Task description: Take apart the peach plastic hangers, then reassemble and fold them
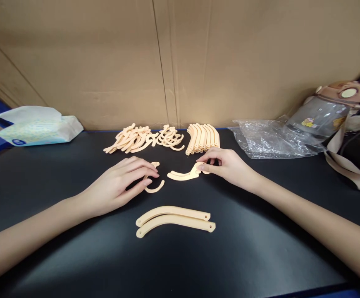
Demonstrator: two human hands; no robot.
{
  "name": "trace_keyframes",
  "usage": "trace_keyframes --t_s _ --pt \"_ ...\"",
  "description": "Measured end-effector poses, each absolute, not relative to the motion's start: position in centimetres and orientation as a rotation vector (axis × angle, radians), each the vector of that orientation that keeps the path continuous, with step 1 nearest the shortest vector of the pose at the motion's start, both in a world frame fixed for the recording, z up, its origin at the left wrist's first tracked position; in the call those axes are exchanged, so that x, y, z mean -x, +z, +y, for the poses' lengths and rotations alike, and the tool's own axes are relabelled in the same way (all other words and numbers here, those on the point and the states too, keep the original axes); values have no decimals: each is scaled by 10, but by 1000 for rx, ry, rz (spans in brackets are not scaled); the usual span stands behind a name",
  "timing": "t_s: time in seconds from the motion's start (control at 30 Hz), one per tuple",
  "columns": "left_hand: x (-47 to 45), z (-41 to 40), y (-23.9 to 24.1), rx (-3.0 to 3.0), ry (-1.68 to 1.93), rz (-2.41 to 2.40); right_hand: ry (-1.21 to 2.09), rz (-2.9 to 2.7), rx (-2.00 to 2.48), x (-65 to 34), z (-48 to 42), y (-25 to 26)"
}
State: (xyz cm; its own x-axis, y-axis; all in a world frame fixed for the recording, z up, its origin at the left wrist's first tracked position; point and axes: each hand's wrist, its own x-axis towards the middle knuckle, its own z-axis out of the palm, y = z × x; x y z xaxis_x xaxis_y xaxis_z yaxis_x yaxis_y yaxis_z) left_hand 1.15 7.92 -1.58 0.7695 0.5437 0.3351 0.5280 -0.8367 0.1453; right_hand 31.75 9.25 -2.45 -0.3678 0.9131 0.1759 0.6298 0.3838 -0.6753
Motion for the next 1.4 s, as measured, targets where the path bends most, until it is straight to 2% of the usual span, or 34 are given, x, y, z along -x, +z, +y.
trace_keyframes --t_s 1.4 --pt "-12 76 -15 -2928 574 794 617 -2061 1341 -319 91 -32"
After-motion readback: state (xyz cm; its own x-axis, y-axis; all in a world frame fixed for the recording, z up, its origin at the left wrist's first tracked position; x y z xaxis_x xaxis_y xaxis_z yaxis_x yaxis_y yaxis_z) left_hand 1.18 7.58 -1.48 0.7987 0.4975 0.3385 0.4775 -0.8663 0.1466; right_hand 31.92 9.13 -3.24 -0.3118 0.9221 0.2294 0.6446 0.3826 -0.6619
